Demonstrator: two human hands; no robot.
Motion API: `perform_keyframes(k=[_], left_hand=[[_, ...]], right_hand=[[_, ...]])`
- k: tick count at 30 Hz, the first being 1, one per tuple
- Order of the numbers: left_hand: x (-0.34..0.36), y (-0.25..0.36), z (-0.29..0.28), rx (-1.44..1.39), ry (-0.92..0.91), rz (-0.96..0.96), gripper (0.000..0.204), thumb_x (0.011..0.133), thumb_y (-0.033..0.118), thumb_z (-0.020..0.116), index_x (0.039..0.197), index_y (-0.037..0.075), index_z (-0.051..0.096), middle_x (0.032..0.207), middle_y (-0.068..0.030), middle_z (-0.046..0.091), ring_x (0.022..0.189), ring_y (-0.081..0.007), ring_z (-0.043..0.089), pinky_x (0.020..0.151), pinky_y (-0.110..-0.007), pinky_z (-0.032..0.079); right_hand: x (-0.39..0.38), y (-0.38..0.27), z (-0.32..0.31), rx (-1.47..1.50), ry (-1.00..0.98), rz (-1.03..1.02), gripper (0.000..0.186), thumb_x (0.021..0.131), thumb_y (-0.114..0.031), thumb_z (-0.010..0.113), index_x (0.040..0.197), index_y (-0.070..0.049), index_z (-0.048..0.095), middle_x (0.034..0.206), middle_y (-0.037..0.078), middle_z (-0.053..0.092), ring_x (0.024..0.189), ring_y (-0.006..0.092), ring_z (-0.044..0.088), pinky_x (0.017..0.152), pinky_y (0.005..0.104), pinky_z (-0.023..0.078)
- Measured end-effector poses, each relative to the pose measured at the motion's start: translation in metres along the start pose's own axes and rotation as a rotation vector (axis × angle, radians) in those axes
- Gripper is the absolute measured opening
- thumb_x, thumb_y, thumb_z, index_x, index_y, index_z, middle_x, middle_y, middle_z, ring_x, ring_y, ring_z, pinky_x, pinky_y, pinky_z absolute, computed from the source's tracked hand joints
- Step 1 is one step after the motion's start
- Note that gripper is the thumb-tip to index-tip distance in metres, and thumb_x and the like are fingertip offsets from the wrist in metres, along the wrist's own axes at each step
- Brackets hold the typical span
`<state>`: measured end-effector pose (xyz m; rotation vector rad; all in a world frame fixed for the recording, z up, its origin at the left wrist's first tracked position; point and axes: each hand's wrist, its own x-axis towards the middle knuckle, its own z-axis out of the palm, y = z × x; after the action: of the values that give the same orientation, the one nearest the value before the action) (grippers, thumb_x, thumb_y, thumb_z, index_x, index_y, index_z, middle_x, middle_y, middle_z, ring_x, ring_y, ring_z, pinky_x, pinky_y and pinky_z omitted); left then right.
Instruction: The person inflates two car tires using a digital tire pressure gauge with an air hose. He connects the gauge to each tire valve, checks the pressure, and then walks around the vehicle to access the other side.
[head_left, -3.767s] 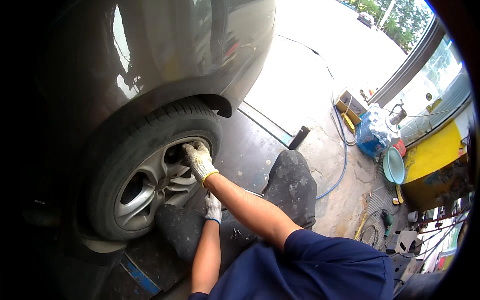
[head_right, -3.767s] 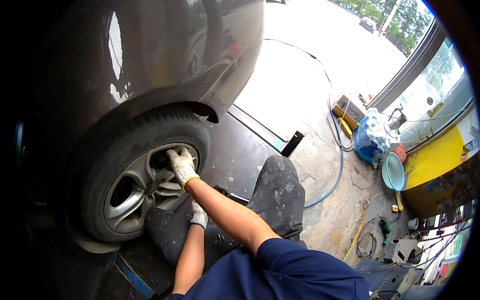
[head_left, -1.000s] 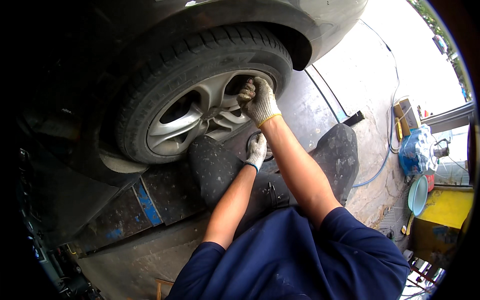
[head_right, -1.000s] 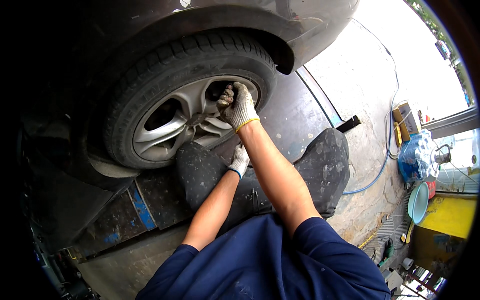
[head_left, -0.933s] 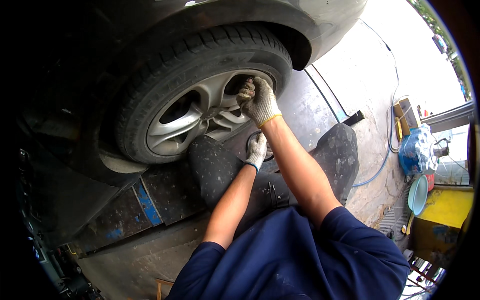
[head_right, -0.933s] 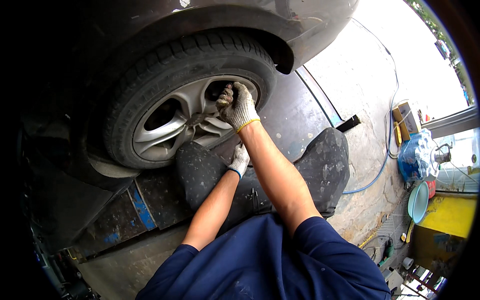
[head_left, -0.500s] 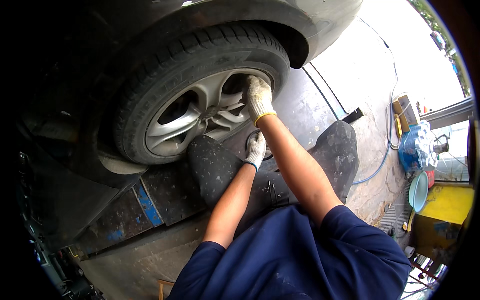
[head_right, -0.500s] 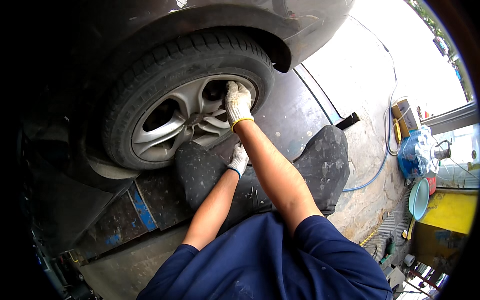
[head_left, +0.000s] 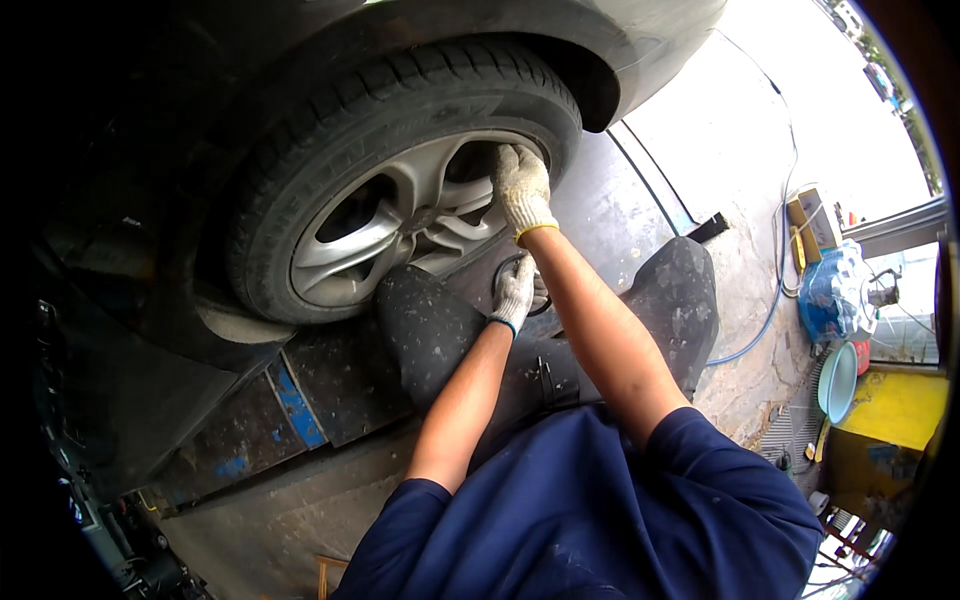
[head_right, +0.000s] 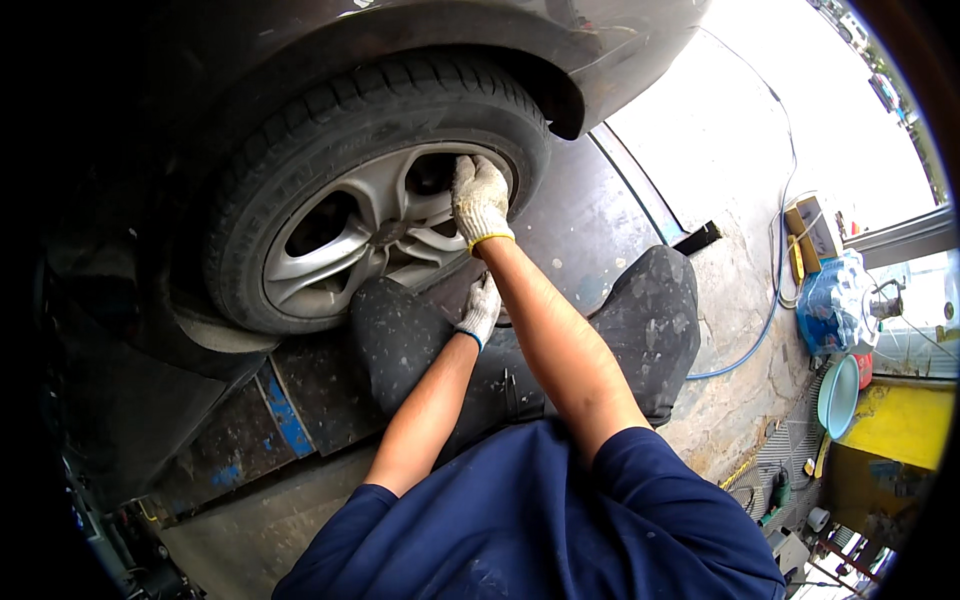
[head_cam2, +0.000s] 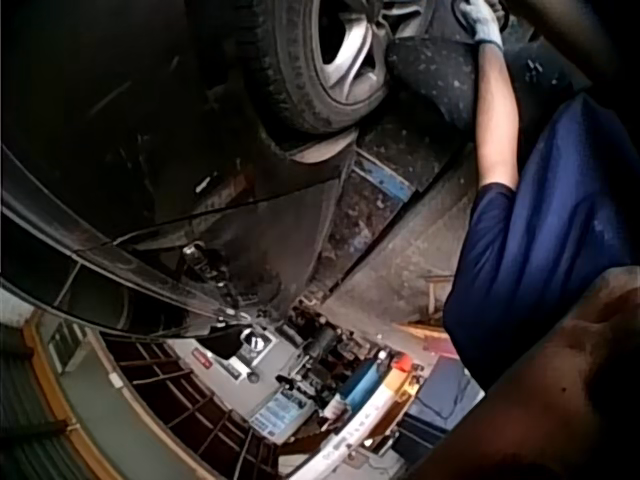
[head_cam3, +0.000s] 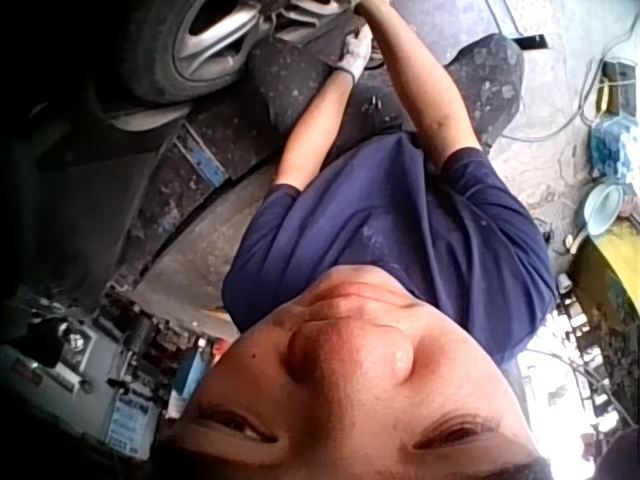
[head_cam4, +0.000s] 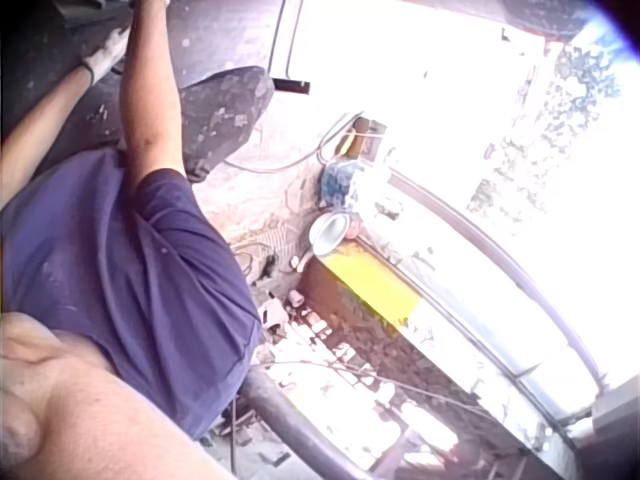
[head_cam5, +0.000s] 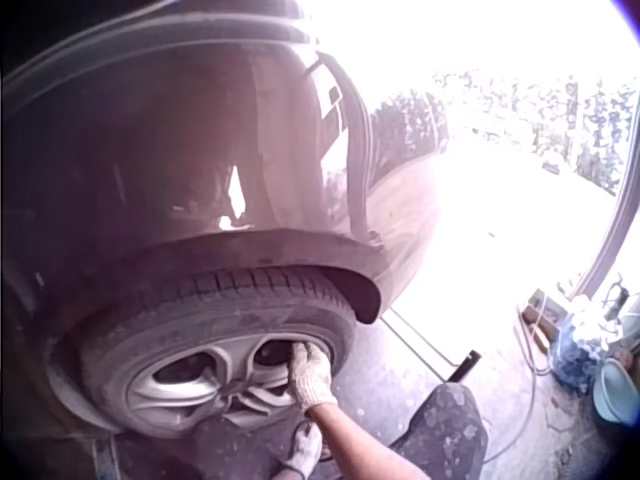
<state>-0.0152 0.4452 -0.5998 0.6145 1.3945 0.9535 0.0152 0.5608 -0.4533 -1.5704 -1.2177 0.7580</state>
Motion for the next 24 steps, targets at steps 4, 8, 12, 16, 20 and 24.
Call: perform_keyframes(k=[4, 8, 12, 16, 20, 24], left_hand=[[-0.009, 0.008, 0.002, 0.088, 0.014, 0.055, 0.048, 0.097, 0.048, 0.054, 0.087, 0.003, 0.064, 0.07, -0.009, 0.068, 0.052, -0.0183, 0.064, 0.049, -0.031, 0.054], [-0.002, 0.001, 0.006, 0.112, -0.012, 0.05, 0.052, 0.099, 0.051, 0.05, 0.092, 0.001, 0.064, 0.075, -0.0107, 0.069, 0.056, -0.0197, 0.067, 0.052, -0.032, 0.056], [0.036, -0.048, -0.01, 0.025, -0.081, 0.161, 0.058, 0.1, 0.052, 0.045, 0.097, -0.002, 0.064, 0.079, -0.0122, 0.071, 0.061, -0.0212, 0.07, 0.054, -0.033, 0.058], [0.057, -0.069, -0.007, -0.085, -0.124, 0.136, 0.061, 0.1, 0.054, 0.044, 0.098, -0.003, 0.066, 0.079, -0.0125, 0.072, 0.062, -0.0213, 0.07, 0.055, -0.032, 0.058], [0.069, -0.081, -0.011, -0.101, -0.101, 0.121, 0.061, 0.099, 0.055, 0.045, 0.095, -0.002, 0.067, 0.079, -0.0126, 0.072, 0.062, -0.021, 0.071, 0.055, -0.031, 0.058], [0.039, -0.05, 0.003, -0.029, -0.081, 0.104, 0.061, 0.099, 0.055, 0.046, 0.093, -0.002, 0.068, 0.078, -0.0128, 0.072, 0.062, -0.0212, 0.071, 0.054, -0.031, 0.058]], right_hand=[[0.022, 0.017, -0.001, 0.377, -0.31, 0.412, 0.038, 0.099, -0.027, 0.049, 0.117, 0.003, 0.064, 0.098, 0.019, 0.071, 0.082, 0.0278, 0.069, 0.079, 0.0374, 0.053], [0.013, 0.022, 0.005, 0.295, -0.052, 0.242, 0.042, 0.096, -0.03, 0.055, 0.119, 0.004, 0.063, 0.103, 0.023, 0.07, 0.097, 0.0346, 0.066, 0.089, 0.0401, 0.05], [-0.011, -0.003, 0.0, 0.013, 0.03, -0.042, 0.045, 0.094, -0.033, 0.058, 0.117, 0.005, 0.064, 0.11, 0.027, 0.067, 0.109, 0.042, 0.062, 0.096, 0.0416, 0.047], [0.005, 0.007, 0.006, 0.284, -0.035, 0.134, 0.033, 0.095, -0.029, 0.057, 0.1, 0.002, 0.067, 0.082, 0.015, 0.067, 0.074, 0.0292, 0.064, 0.069, 0.0385, 0.052], [0.001, -0.004, 0.006, 0.783, -0.142, 0.487, 0.019, 0.096, -0.023, 0.054, 0.087, -0.007, 0.059, 0.065, 0.003, 0.053, 0.052, 0.0154, 0.049, 0.048, 0.0296, 0.041], [0.006, -0.002, -0.006, 1.23, -0.306, 0.727, 0.016, 0.096, -0.021, 0.053, 0.083, -0.012, 0.052, 0.06, -0.003, 0.041, 0.047, 0.0107, 0.038, 0.044, 0.025, 0.032]])
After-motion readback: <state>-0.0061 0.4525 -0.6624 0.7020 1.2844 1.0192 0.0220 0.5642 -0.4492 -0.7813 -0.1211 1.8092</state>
